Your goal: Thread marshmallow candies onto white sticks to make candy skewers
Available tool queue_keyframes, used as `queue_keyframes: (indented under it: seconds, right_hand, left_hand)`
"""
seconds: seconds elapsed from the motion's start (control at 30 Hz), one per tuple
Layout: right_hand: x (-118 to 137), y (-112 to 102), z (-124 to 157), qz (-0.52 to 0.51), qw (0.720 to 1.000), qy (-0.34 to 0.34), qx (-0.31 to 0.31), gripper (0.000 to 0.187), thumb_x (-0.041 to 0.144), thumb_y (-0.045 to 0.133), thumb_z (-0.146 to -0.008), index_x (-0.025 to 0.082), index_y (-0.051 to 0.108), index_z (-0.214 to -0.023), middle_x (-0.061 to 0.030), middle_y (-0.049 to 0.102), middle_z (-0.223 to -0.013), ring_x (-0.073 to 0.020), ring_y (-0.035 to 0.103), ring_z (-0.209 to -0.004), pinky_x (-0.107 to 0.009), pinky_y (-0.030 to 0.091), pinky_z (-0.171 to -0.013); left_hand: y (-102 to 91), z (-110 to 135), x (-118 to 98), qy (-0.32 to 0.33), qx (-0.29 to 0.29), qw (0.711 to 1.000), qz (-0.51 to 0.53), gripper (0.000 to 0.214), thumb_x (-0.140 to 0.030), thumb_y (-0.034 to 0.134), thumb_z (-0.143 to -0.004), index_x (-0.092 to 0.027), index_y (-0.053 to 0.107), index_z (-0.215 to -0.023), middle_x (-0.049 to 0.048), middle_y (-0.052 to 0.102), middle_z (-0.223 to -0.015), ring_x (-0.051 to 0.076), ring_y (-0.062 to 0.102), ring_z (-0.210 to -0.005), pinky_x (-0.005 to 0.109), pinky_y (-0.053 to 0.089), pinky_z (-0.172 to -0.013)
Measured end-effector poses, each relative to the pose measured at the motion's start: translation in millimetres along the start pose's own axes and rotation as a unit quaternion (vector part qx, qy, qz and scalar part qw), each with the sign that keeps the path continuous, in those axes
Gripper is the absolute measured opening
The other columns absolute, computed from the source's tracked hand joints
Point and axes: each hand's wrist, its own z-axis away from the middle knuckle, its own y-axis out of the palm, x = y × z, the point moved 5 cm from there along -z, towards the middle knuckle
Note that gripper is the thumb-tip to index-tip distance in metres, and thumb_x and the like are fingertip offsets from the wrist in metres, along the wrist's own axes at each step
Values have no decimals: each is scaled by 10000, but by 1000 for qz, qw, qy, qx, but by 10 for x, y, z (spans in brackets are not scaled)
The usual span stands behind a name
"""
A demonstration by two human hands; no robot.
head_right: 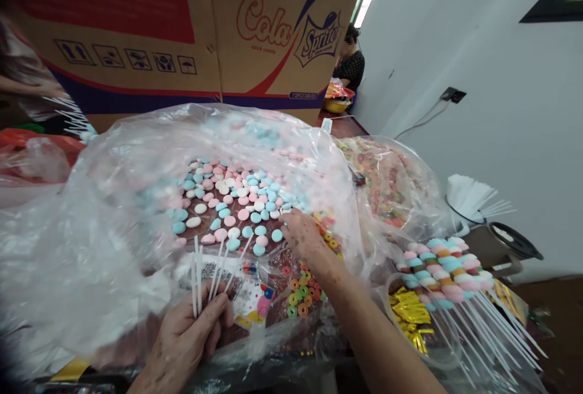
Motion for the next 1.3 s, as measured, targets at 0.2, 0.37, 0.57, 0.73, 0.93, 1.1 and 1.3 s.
queue_keyframes:
  seconds: [0.2, 0.37, 0.57, 0.73, 0.93, 1.1, 1.3]
  right_hand:
    - [-3, -116, 109, -35, 998, 29, -43, 325, 173, 431, -912, 186, 616, -1178, -91, 662, -1136, -211, 604, -1052, -326, 451, -920]
    - [92, -83, 131, -15, 997, -16, -79, 282, 127, 458, -886, 192, 631, -1099, -81, 682, -1107, -213, 606, -1025, -326, 443, -918]
    - [124, 99, 97, 78, 994, -53, -53, 163, 78, 509, -838, 169, 613, -923, -83, 663, -925, -219, 576, -912, -307, 426, -805]
    - [151, 168, 198, 135, 981, -113, -86, 139, 66, 499, -855, 169, 591, -875, -73, 636, -850, -210, 557, -825, -288, 407, -739]
    - [186, 249, 246, 172, 964, -171, -109, 258, -38, 422, -843, 166, 579, -854, -80, 645, -861, -206, 574, -813, -282, 429, -730]
    - [251, 268, 270, 188, 967, -161, -68, 196, 14, 455, -912, 160, 585, -897, -89, 665, -922, -214, 609, -865, -296, 477, -772]
    - [355, 294, 299, 219, 964, -144, -32, 297, -8, 443, -898, 146, 579, -1113, -148, 630, -1204, -251, 584, -1094, -346, 499, -897]
  left_hand:
    - [4, 6, 4, -6, 2, 1000, 9, 300, -489, 639, -853, -193, 591, -863, -45, 638, -595, 20, 426, -334, 122, 265, -351]
    - [21, 16, -8, -12, 2, 1000, 20, 309, -490, 662, -831, -190, 588, -841, -52, 632, -580, 22, 418, -330, 127, 318, -353]
    - [25, 18, -38, -12, -18, 999, 29, 316, -486, 681, -815, -182, 597, -809, -57, 626, -571, 15, 401, -325, 126, 259, -329]
    - [31, 20, -55, -2, -4, 1000, 8, 296, -468, 644, -842, -175, 600, -838, -56, 622, -583, 13, 414, -337, 119, 266, -346]
    - [34, 21, -58, -5, -22, 999, 24, 287, -458, 662, -819, -179, 595, -831, -57, 620, -565, 16, 397, -320, 125, 246, -330]
    - [31, 15, -67, -3, -15, 1000, 10, 301, -464, 658, -824, -167, 607, -813, -45, 622, -573, 22, 415, -329, 130, 254, -340]
    - [10, 15, -39, 5, -20, 1000, -2, 302, -470, 627, -842, -170, 587, -848, -42, 621, -579, 21, 404, -323, 122, 227, -347]
